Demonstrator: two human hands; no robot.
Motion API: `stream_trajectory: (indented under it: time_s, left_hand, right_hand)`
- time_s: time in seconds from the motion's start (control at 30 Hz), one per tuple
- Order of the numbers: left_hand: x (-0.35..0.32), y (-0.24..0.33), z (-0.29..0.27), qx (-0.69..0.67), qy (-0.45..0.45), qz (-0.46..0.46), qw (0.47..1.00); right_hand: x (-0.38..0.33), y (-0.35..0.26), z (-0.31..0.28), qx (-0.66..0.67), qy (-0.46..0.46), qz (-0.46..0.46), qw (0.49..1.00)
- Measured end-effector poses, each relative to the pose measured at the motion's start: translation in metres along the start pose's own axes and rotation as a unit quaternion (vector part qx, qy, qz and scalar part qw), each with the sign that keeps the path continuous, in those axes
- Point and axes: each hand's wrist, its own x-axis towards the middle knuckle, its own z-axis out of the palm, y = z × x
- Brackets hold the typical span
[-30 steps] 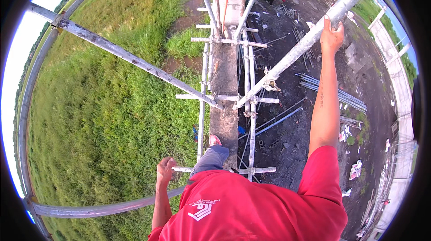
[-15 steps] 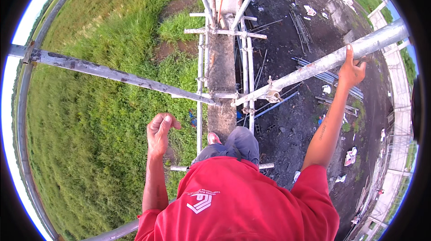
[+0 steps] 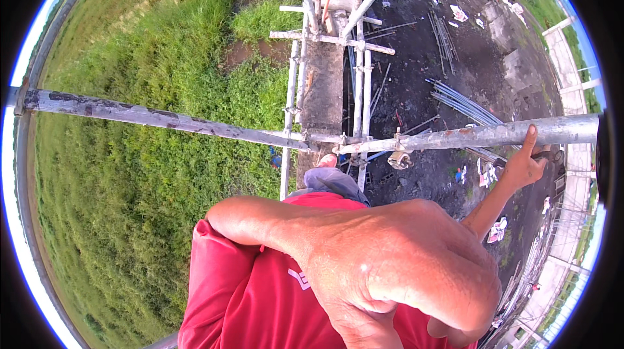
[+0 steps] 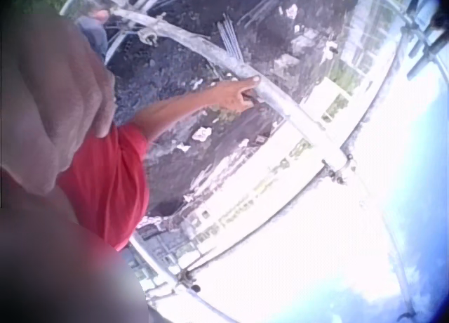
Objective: The person climbs a metal scaffolding structure and uses a wrench to tighten bolts on the scaffolding joints. The person secures multiple connections by rotating the wrench while holding the scaffolding poles with the other hand.
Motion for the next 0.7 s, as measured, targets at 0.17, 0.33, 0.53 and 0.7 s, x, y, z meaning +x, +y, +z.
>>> stream_trajectory:
  time_s: [0.17, 0.33, 0.53, 0.7]
  left_hand:
    - [0.019, -0.022, -0.067, 0.098, -0.192, -0.145, 0.965]
    - [-0.013, -0.007, -0.156, 0.354, -0.033, -0.411, 0.839]
    - [-0.031, 0.044, -0.242, 0.55, 0.174, -0.418, 0.702]
    - [-0.024, -0.005, -0.238, 0.42, 0.134, -0.451, 0.776]
  right_hand:
    - [-0.005, 0.0, -0.002, 0.021, -0.01, 0.016, 1.0]
    - [-0.009, -0.014, -0.012, 0.01, -0.05, 0.018, 0.999]
    - [-0.011, -0.051, -0.055, 0.247, -0.059, -0.017, 0.967]
    - [-0.048, -0.079, -0.001, 0.407, -0.315, 0.012, 0.857]
